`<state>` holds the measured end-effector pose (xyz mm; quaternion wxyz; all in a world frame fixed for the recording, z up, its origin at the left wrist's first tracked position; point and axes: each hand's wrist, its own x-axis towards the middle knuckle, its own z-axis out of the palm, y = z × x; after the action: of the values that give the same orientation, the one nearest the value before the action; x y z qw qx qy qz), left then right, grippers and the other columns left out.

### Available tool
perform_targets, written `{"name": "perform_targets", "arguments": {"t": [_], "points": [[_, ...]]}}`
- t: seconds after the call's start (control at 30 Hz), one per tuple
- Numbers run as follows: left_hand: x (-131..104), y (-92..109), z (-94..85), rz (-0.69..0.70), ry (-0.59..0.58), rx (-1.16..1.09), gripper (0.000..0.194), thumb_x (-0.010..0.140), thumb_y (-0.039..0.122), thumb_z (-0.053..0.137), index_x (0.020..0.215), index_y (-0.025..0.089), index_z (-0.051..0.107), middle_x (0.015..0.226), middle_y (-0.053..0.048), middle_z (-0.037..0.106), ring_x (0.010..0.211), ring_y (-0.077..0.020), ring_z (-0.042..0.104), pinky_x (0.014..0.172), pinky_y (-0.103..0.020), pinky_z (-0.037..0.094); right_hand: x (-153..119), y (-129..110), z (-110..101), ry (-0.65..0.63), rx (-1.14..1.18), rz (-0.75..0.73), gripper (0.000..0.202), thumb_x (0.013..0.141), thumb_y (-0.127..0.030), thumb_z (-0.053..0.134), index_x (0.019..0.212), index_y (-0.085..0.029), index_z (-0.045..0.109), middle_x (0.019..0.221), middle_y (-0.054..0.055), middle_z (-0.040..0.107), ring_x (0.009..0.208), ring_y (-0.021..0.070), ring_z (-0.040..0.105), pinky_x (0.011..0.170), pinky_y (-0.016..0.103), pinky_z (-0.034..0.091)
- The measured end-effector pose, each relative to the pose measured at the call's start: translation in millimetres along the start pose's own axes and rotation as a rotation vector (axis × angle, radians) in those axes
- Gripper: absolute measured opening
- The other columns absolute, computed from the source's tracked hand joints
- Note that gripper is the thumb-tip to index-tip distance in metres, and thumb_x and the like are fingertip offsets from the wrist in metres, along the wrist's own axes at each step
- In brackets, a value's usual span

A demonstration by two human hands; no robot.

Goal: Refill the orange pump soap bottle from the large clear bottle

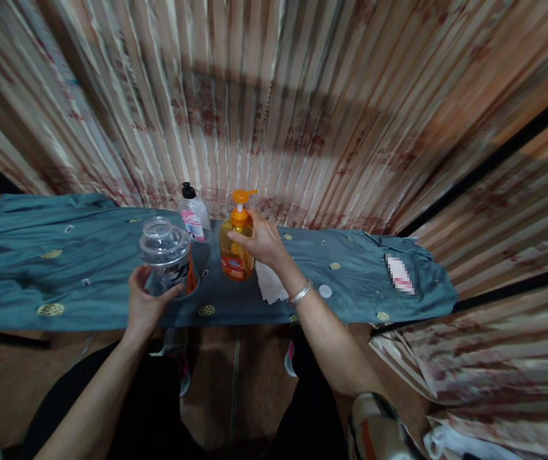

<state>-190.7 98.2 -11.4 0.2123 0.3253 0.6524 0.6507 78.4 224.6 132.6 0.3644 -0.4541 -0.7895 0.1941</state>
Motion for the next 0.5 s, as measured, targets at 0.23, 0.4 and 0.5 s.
{"name": "perform_targets", "arguments": {"t": [0.23, 0.4, 0.5], "points": [[-52.9, 2.4, -26.5, 0.027, -0.19, -0.047, 0.049, 0.07, 0.062, 0.093, 0.087, 0.025, 0.066, 0.074, 0.001, 0.068, 0.065, -0.0198, 0.069, 0.072, -0.038, 0.067, 0.8, -4.8, 11.6, 0.128, 0.164, 0.091, 0.041, 0.086, -0.057, 0.092, 0.108, -0.024, 0.08, 0.106, 0.005, 0.088, 0.101, 0.0289, 0.082, 0.093, 0.04, 0.062], [-72.7, 26.4, 25.0, 0.158, -0.408, -0.047, 0.067, 0.07, 0.052, 0.1, 0.129, 0.025, 0.079, 0.14, -0.014, 0.082, 0.13, -0.037, 0.081, 0.114, -0.054, 0.066, -9.0, -11.4, 10.1, 0.156, 0.212, 0.083, 0.039, 0.086, -0.058, 0.091, 0.104, -0.025, 0.081, 0.101, 0.003, 0.087, 0.095, 0.0264, 0.079, 0.087, 0.037, 0.06], [-52.8, 36.5, 66.2, 0.222, -0.409, -0.041, 0.117, 0.061, 0.045, 0.109, 0.163, 0.025, 0.056, 0.18, -0.021, 0.054, 0.173, -0.0423, 0.047, 0.144, -0.062, 0.033, -17.9, -12.9, 2.7, 0.128, 0.228, 0.045, 0.042, 0.088, -0.064, 0.088, 0.102, -0.026, 0.079, 0.096, 0.001, 0.084, 0.091, 0.0243, 0.076, 0.088, 0.036, 0.06]]}}
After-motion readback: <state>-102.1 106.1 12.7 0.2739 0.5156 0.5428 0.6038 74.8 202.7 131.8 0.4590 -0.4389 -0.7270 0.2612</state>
